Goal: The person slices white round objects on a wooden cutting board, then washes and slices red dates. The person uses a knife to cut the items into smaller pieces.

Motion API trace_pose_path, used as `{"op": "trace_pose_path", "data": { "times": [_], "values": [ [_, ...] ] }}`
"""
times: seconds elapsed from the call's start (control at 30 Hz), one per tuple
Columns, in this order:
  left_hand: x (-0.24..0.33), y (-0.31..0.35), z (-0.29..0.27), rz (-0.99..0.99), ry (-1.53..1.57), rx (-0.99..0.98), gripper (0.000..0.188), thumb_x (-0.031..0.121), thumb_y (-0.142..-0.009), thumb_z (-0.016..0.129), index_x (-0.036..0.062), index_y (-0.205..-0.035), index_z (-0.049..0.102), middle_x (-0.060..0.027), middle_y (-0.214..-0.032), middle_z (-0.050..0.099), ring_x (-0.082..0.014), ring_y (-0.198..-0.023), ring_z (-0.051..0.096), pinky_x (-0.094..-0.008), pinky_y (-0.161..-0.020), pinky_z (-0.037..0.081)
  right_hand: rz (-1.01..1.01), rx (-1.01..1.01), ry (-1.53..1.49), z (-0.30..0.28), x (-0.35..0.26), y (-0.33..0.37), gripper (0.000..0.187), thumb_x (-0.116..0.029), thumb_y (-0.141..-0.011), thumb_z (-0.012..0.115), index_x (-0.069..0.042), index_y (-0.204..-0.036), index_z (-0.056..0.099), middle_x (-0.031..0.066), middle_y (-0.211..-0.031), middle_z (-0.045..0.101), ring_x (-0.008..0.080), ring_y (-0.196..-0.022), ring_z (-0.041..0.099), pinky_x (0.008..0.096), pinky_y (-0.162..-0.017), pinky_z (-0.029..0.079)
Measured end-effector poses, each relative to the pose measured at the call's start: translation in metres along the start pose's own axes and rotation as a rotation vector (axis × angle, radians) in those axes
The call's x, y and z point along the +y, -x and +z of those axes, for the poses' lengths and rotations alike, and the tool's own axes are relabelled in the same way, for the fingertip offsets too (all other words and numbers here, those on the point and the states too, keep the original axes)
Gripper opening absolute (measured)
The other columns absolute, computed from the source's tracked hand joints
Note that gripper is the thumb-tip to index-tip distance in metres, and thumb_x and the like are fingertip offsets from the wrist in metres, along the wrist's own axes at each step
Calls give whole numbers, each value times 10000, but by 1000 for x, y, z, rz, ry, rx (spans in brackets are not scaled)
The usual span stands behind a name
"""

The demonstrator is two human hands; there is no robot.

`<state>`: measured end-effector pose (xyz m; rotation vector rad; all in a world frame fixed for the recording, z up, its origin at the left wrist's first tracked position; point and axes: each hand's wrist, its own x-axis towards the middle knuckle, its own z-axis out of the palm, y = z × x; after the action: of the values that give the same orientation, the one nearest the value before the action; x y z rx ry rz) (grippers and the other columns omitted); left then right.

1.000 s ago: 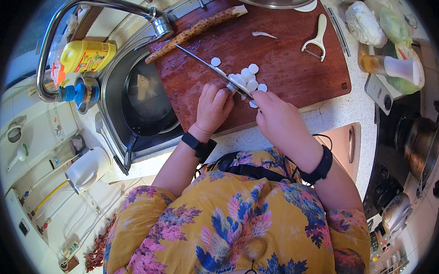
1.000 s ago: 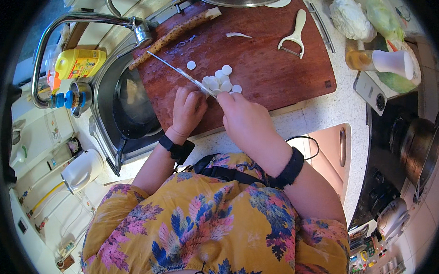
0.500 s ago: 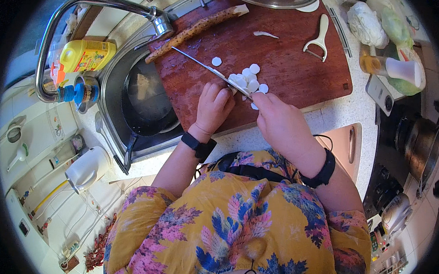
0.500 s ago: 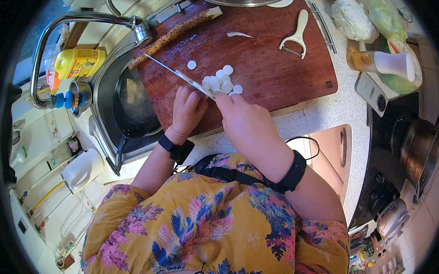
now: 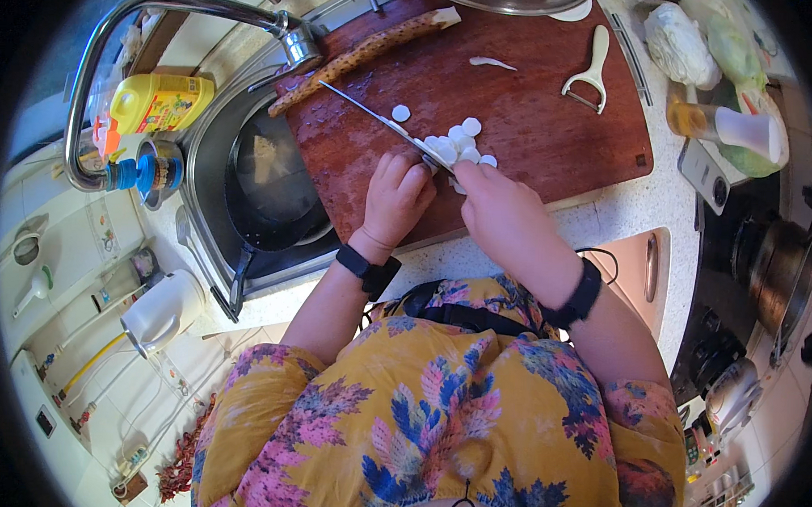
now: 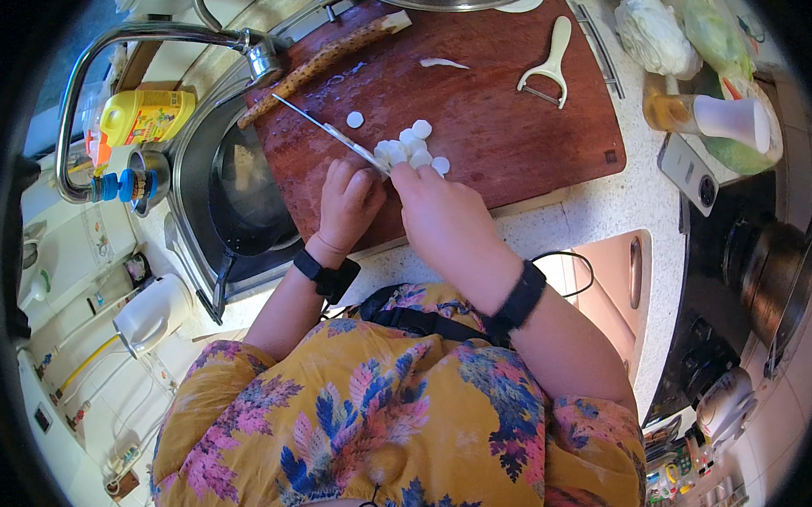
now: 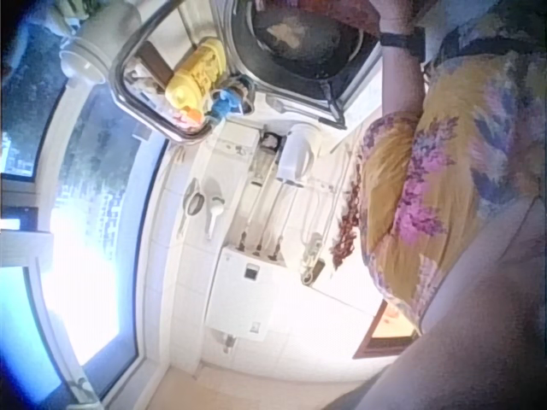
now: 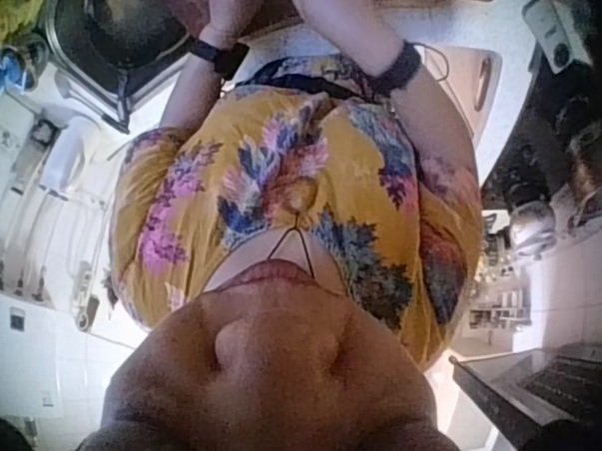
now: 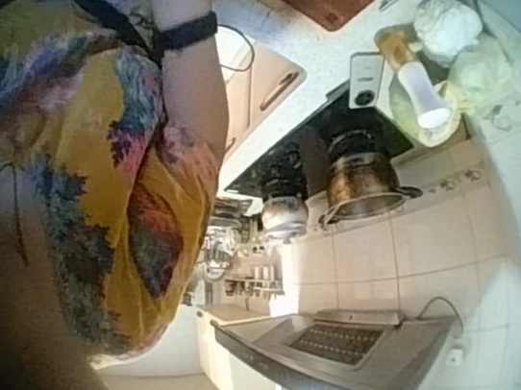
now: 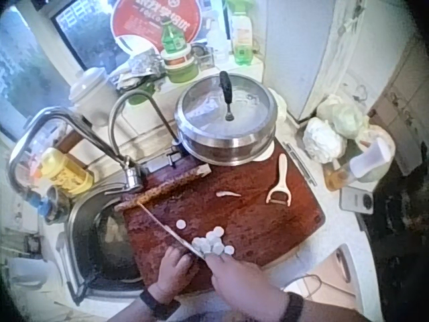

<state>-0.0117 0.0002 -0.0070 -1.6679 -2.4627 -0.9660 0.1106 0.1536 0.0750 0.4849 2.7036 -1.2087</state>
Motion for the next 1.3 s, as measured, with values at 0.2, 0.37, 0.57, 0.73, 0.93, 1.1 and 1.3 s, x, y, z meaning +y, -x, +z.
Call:
{"op": "trace_pose_path", "data": {
  "times": [0.2, 0.37, 0.57, 0.73, 0.93, 1.1, 1.3],
  "values": [
    [-1, -1, 1, 0, -13, 9, 204, 35, -713, 684, 62, -891, 586, -115, -986, 578, -319, -869, 554, -391, -738, 490, 36, 26, -39, 2, 5, 1, 281, -64, -851, 533, -56, -1131, 510, 196, -975, 622, 415, -860, 621, 511, -720, 512],
    [1, 1, 0, -23, -5, -10, 201, 38, -713, 685, 63, -886, 586, -114, -976, 577, -319, -865, 552, -395, -736, 488, -58, 75, 45, -3, 5, 15, 257, -98, -853, 554, -67, -1104, 509, 177, -916, 630, 384, -768, 650, 490, -662, 533],
    [-1, 1, 1, -5, 0, 8, 203, 42, -710, 695, 61, -879, 585, -114, -973, 580, -321, -869, 552, -394, -736, 489, -14, 44, 10, 4, 5, -3, 268, -69, -850, 543, -59, -1116, 512, 190, -953, 623, 402, -823, 633, 502, -691, 525],
    [-1, 4, 2, -14, -3, 14, 203, 42, -705, 701, 61, -865, 576, -119, -969, 577, -323, -858, 552, -393, -732, 489, 5, 13, -30, -8, 0, 11, 275, -68, -845, 542, -52, -1118, 509, 201, -981, 620, 416, -862, 620, 513, -728, 513],
    [0, 4, 1, -27, -25, -24, 208, 37, -711, 697, 62, -876, 573, -120, -965, 573, -326, -858, 552, -395, -733, 490, 21, -34, -30, 2, -1, -1, 273, -70, -841, 543, -52, -1110, 498, 207, -980, 616, 419, -859, 616, 512, -730, 508],
    [-1, 3, 1, -3, -22, 13, 214, 34, -709, 698, 63, -879, 570, -117, -960, 571, -323, -854, 551, -398, -723, 489, 2, 29, -28, -4, 2, 6, 267, -60, -843, 530, -46, -1107, 496, 215, -992, 616, 415, -874, 618, 516, -736, 510],
    [1, 3, 1, -19, -27, 12, 217, 33, -705, 701, 62, -874, 568, -118, -957, 572, -323, -841, 548, -396, -719, 490, 36, -48, -24, -3, -1, 6, 281, -61, -836, 530, -46, -1114, 502, 219, -999, 620, 423, -904, 612, 519, -748, 507]
  ]
}}
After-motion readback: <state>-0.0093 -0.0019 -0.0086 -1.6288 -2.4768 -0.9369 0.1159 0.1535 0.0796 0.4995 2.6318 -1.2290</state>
